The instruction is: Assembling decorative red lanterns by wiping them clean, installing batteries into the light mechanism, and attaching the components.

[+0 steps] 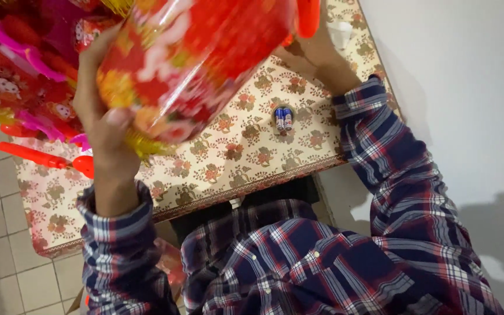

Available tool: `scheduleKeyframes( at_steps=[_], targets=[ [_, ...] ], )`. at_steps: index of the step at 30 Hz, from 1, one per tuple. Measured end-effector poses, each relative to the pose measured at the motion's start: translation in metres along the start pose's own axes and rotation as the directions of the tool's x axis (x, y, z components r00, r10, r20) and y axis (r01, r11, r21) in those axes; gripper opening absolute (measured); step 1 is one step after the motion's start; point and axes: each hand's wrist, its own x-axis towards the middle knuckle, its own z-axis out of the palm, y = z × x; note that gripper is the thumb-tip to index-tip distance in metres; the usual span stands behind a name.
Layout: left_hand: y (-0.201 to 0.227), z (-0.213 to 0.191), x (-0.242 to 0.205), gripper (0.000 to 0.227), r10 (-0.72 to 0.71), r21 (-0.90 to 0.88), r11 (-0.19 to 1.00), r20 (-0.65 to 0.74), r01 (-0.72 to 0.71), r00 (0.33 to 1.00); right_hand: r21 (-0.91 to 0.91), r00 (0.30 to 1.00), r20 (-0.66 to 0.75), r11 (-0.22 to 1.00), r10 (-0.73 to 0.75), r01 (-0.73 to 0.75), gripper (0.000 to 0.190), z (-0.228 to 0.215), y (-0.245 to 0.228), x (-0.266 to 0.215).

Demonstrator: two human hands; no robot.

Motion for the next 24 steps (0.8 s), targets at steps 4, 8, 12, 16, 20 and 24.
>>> scheduleKeyframes(
  at_steps=[4, 8, 12, 16, 20, 24],
  targets=[
    [0.0, -0.012, -0.017, 0.07, -0.039, -0.136, 0.99, -0.038, 0.033, 0.998, -0.332, 0.934, 0.019, 0.884, 0.356, -0.329, 0.015, 0.005, -0.02, 0.002],
    [0.019, -0.011, -0.016, 0.064, 0.088, 0.238, 0.968, -0.05, -0.074, 0.995, -0.601, 0.689, -0.1, 0.508, 0.718, -0.617, 0.045, 0.013, -0.065, 0.022],
    [0.017, 0.002, 0.01, 0.067, 0.144, 0.679, 0.72, 0.058, -0.145, 0.988, -0.596, 0.374, 0.085, 0.348, 0.923, -0.723, 0.044, 0.009, -0.123, 0.055],
    [-0.012, 0.023, 0.037, 0.072, 0.005, 0.701, 0.704, 0.153, -0.112, 0.988, -0.602, 0.33, 0.309, 0.452, 0.892, -0.658, 0.042, -0.028, -0.129, 0.026],
    [-0.039, 0.044, 0.044, 0.065, -0.115, 0.675, 0.731, 0.269, -0.102, 0.956, -0.486, 0.316, 0.389, 0.484, 0.865, -0.728, 0.031, -0.051, -0.147, 0.02],
    [-0.066, 0.054, 0.042, 0.065, -0.167, 0.583, 0.811, 0.317, -0.052, 0.934, -0.444, 0.521, 0.464, 0.697, 0.717, -0.563, 0.038, -0.064, -0.137, 0.001]
  ],
)
